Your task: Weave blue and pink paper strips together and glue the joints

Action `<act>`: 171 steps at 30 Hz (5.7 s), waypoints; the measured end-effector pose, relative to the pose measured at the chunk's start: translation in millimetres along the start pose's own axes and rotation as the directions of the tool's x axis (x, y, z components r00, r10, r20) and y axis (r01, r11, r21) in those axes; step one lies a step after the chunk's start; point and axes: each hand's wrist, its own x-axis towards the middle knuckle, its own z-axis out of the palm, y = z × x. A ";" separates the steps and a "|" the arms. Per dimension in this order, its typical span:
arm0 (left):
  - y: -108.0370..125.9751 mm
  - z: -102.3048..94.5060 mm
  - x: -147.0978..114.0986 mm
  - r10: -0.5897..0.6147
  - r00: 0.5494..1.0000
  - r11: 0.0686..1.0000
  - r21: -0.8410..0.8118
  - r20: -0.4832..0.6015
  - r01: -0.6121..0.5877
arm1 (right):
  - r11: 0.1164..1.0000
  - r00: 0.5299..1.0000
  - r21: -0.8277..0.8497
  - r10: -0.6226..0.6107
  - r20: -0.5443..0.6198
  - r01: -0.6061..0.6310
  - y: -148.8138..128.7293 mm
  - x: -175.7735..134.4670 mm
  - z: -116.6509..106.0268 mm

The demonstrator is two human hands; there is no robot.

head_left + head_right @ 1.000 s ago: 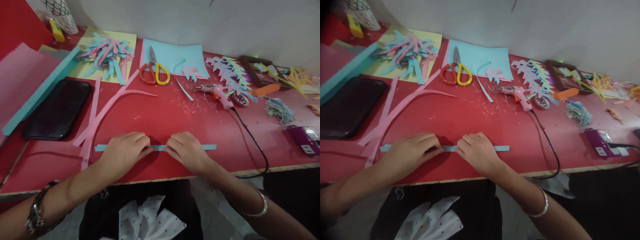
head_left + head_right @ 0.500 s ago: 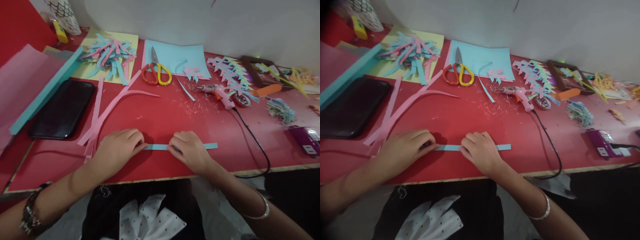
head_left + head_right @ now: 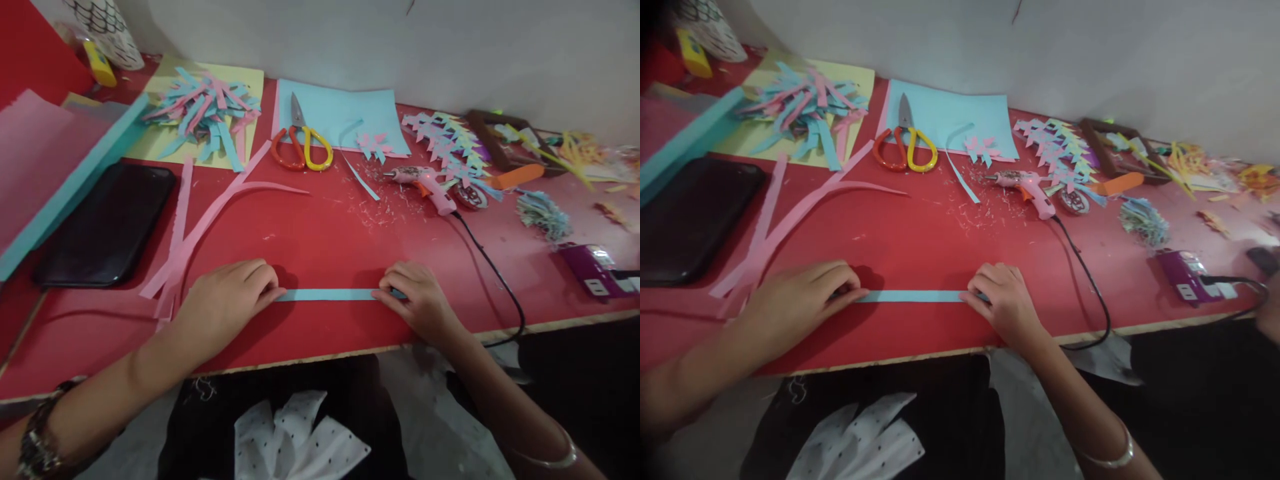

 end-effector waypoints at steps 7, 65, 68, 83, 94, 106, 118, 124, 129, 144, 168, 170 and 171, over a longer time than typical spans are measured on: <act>-1.9 2.3 -0.5 0.003 1.000 1.000 0.002 0.005 -0.003 | 0.995 0.995 0.034 0.097 -0.008 -0.097 10.9 -7.0 -2.2; -22.6 -69.2 26.6 0.157 0.884 0.667 -0.707 0.441 0.235 | 0.971 0.968 0.238 -0.024 0.251 -0.037 -43.1 85.0 -39.7; -30.8 -69.7 22.7 0.132 0.878 0.636 -0.719 0.459 0.280 | 0.973 0.970 0.209 0.043 0.241 -0.095 -26.6 77.4 -41.6; -18.3 -79.0 27.1 0.189 0.878 0.724 -0.667 0.439 0.178 | 0.975 0.978 0.094 -0.206 0.031 0.202 -71.8 79.2 -37.4; 11.1 -58.2 18.6 0.165 0.986 0.957 0.240 0.006 -0.161 | 0.889 0.977 0.453 -0.039 0.211 -0.062 -85.2 93.2 -34.3; -8.5 -54.0 9.6 0.487 0.837 0.808 0.492 -0.250 -0.323 | 0.857 0.970 0.511 -0.065 0.233 -0.066 -80.3 91.8 -39.2; -62.3 -55.3 -24.0 0.157 0.980 0.871 0.485 -0.124 -0.079 | 0.847 0.968 0.518 -0.018 0.249 -0.118 -42.7 84.3 -54.1; -65.7 -72.6 -25.7 -0.255 0.954 0.864 0.406 -0.158 0.298 | 0.867 0.975 0.491 -0.033 0.220 -0.081 -49.8 84.3 -56.5; -13.6 -77.4 -6.3 0.110 0.967 0.983 0.169 -0.230 -0.072 | 0.849 0.966 0.525 -0.090 0.242 -0.052 -63.4 94.7 -52.8; 2.3 -88.3 5.0 0.114 0.914 0.745 -0.642 0.388 0.179 | 0.917 0.911 -0.041 -0.388 0.142 0.397 -78.9 87.6 -59.7; 16.1 -87.9 5.3 0.124 0.942 0.897 -0.441 0.312 0.028 | 0.834 0.868 -0.303 -0.495 -0.044 0.460 -98.9 83.3 -35.2; 16.9 -86.9 4.6 0.103 0.954 0.905 -0.425 0.282 0.028 | 0.873 0.893 -0.233 -0.448 -0.041 0.428 -99.4 84.3 -32.6; 16.9 -85.7 4.0 0.095 0.963 0.915 -0.402 0.253 0.015 | 0.894 0.908 -0.192 -0.418 -0.036 0.405 -99.3 84.4 -31.9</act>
